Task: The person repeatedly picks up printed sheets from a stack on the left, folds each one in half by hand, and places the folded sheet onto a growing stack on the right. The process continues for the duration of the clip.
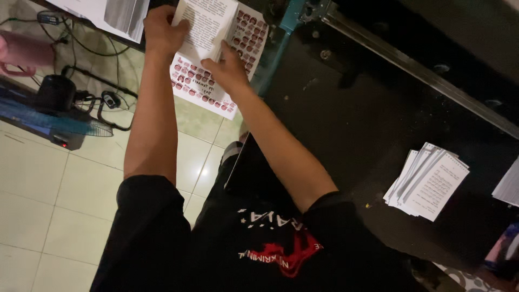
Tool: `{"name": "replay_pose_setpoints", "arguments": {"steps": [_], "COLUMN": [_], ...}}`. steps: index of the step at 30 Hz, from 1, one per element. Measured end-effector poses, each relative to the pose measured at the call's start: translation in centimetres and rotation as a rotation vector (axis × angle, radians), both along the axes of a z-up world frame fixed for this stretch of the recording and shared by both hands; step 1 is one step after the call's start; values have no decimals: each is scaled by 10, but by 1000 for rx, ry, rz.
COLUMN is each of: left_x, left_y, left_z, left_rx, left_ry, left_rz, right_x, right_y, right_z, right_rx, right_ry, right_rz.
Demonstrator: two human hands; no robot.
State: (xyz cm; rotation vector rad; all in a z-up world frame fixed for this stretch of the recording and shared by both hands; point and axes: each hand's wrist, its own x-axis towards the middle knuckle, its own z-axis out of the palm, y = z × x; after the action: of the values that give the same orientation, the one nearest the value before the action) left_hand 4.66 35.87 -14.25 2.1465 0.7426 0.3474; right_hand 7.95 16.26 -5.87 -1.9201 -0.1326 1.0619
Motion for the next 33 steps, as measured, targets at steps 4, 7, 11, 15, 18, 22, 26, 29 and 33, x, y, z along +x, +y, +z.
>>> {"name": "replay_pose_setpoints", "arguments": {"steps": [4, 7, 11, 15, 18, 22, 26, 29, 33], "left_x": [-1, 0, 2, -1, 4, 11, 11, 4, -25], "left_y": [5, 7, 0, -20, -24, -32, -32, -40, -64], "left_z": [-10, -18, -18, 11, 16, 18, 13, 48, 112], "left_rx": [130, 290, 348, 307, 286, 256, 393, 374, 26], "left_ry": [-58, -106, -34, -21, 118, 219, -29, -22, -96], "left_rz": [-47, -139, -25, 62, 144, 191, 176, 147, 68], "right_x": [-1, -2, -2, -2, -1, -2, -4, 0, -7], "right_y": [0, 3, 0, 0, 3, 1, 0, 0, -21], "right_z": [13, 9, 3, -5, -35, -12, -6, -17, 14], "right_rx": [-55, -33, -48, -71, -49, -58, -42, -74, 201], "right_ry": [-4, -43, -71, -120, -214, -151, -136, -194, -298], "right_rz": [34, 44, 104, 150, 152, 158, 137, 50, -215]}}
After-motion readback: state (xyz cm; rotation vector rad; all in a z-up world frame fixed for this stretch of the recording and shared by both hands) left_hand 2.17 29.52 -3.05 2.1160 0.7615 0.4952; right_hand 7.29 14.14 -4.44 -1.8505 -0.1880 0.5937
